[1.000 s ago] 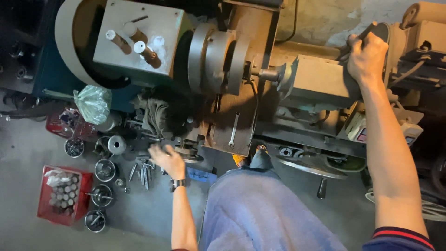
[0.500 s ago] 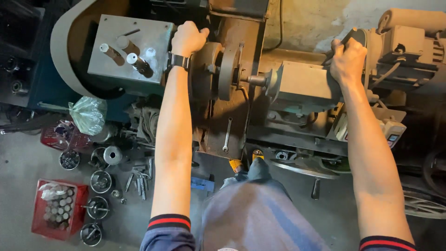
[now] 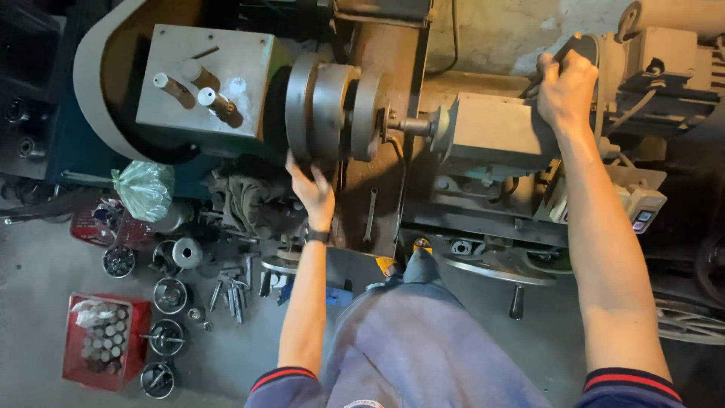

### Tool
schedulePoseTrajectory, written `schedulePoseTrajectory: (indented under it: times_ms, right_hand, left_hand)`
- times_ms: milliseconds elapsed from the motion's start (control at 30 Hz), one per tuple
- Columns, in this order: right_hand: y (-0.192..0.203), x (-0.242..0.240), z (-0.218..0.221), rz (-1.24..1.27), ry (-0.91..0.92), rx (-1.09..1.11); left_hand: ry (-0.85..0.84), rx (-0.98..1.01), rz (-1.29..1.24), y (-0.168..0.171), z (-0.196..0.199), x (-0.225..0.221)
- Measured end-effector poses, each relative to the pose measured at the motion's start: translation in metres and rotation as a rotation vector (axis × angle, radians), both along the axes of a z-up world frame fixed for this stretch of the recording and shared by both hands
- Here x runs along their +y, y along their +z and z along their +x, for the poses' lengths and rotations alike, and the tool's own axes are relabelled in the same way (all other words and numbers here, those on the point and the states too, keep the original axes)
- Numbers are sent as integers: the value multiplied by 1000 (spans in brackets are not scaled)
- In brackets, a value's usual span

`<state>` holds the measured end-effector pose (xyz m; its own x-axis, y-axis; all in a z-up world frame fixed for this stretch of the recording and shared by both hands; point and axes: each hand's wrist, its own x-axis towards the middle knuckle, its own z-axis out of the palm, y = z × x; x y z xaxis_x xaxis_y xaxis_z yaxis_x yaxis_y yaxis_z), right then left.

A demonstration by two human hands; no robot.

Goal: Operating a manual lathe to machine a metal component, involving chuck adjustments and tool positioning.

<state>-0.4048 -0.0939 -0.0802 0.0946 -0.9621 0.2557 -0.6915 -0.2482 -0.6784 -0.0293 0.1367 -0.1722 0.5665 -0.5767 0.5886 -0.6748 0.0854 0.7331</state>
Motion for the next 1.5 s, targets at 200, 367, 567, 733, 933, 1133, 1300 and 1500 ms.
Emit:
schedulePoseTrajectory:
  times_ms: [200,367,567,733,933,1133,1300,1500]
  right_hand:
    - [3,-1,3,-8,32,75]
    - [3,-1,2,-74,53,10]
    - [67,46,45,-723,339,-383]
    - [47,174,94,-564,235,-639]
    - [-55,233,151,-156,663,-162]
    - [-132,220,184,165,833,746]
    - [-120,207,215,373,572,571]
    - [-102,178,252,845,350,808]
  left_hand:
    - [82,8,269,25,-23,40]
    - [5,-200,-232,140,-20,-10]
    - [-282,-389,345,152,37,-121]
    - [-340,-507,506,132,49,-154]
    - [-16,-560,319,140,31,-113]
    - [-17,-565,59,145,32,-91]
    - [-22,-488,45,140,32,-84]
    - [-20,-465,66,141,34,-85]
